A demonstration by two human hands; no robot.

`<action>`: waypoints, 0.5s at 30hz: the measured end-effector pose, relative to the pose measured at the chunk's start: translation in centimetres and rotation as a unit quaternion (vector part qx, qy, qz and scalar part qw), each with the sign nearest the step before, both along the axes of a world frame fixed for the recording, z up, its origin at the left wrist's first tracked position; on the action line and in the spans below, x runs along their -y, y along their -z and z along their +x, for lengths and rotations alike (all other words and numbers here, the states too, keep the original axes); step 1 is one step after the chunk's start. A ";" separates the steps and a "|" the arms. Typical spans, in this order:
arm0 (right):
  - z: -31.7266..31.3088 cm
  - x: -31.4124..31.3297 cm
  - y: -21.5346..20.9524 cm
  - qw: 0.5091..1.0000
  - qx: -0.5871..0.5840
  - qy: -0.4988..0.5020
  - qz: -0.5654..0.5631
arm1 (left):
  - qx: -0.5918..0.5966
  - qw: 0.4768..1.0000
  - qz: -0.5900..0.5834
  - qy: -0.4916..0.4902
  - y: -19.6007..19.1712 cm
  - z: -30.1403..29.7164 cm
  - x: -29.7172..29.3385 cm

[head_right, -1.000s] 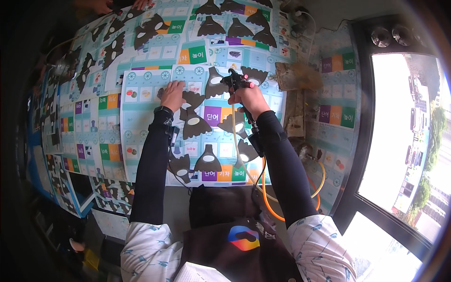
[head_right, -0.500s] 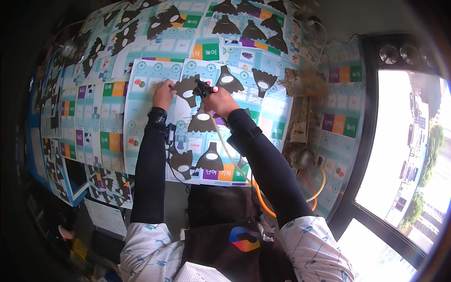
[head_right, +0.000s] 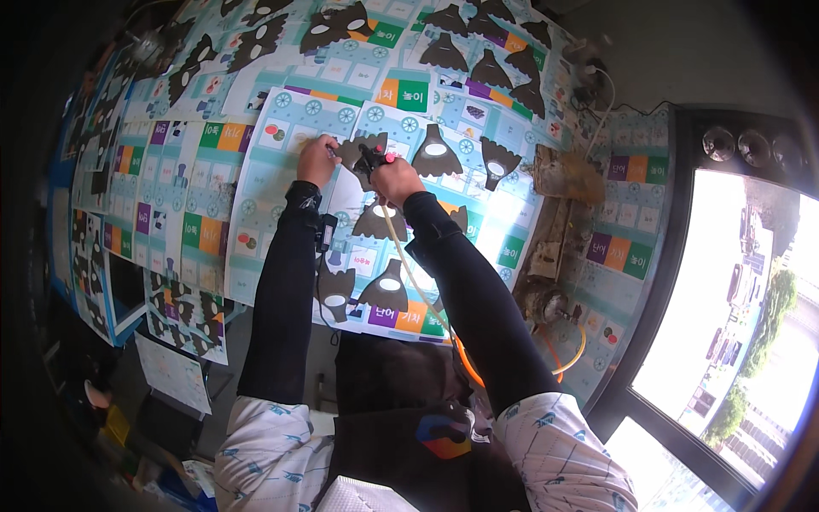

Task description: Using a hot glue gun to attach black mask-shaped cutouts onto printed paper sheets at a workshop table.

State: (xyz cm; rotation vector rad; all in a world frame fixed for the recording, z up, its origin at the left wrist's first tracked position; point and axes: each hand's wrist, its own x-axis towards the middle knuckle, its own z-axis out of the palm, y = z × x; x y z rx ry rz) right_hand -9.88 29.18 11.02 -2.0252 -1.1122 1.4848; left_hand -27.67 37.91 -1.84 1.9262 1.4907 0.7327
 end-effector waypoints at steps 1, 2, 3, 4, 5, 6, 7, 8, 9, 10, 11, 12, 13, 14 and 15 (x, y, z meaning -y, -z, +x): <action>0.0 0.1 -0.3 1.000 -0.001 -0.004 -0.014 | 0.001 1.000 -0.005 -0.004 -0.1 -0.1 0.0; 0.0 0.3 -0.7 1.000 -0.002 -0.008 -0.028 | 0.002 1.000 -0.009 -0.007 -0.2 -0.1 0.0; 0.2 0.6 -0.7 1.000 -0.001 -0.009 -0.028 | 0.003 1.000 -0.009 -0.008 -0.3 0.0 0.0; 0.5 0.9 -0.8 1.000 -0.004 -0.004 -0.028 | -0.007 1.000 -0.009 -0.009 -0.3 0.0 0.1; 0.7 1.1 -0.9 1.000 -0.006 0.001 -0.028 | -0.017 1.000 -0.010 -0.009 -0.3 0.2 0.1; 0.9 1.3 -0.9 1.000 -0.005 0.002 -0.028 | -0.016 1.000 -0.009 -0.008 -0.3 0.3 0.1; 1.1 1.4 -1.0 1.000 0.003 0.000 -0.021 | -0.022 1.000 0.004 -0.009 -0.3 0.4 0.1; 1.1 1.4 -1.1 1.000 0.010 -0.001 -0.014 | -0.030 0.999 0.017 -0.010 -0.2 0.3 0.2; 1.0 1.4 -1.2 1.000 0.009 0.000 -0.013 | -0.031 0.999 0.018 -0.009 -0.2 0.2 0.1; 0.8 1.1 -1.2 1.000 -0.008 0.010 -0.010 | -0.020 1.000 -0.010 -0.007 -0.2 0.0 -0.1; 0.7 1.0 -1.1 0.999 -0.024 0.022 -0.008 | -0.009 0.999 -0.037 -0.003 -0.3 0.0 -0.2; 0.8 0.9 -1.0 0.999 -0.025 0.025 -0.008 | -0.010 0.999 -0.037 0.000 -0.4 0.2 -0.2; 0.9 0.7 -0.9 0.999 -0.020 0.033 0.000 | -0.011 0.999 -0.041 -0.001 -0.5 0.2 -0.1; 1.1 0.6 -0.7 0.999 -0.014 0.041 0.007 | -0.012 0.999 -0.044 -0.002 -0.6 0.3 -0.1; 1.5 0.6 -0.3 0.999 -0.015 0.043 0.007 | -0.013 0.999 -0.045 -0.001 -0.7 0.3 -0.1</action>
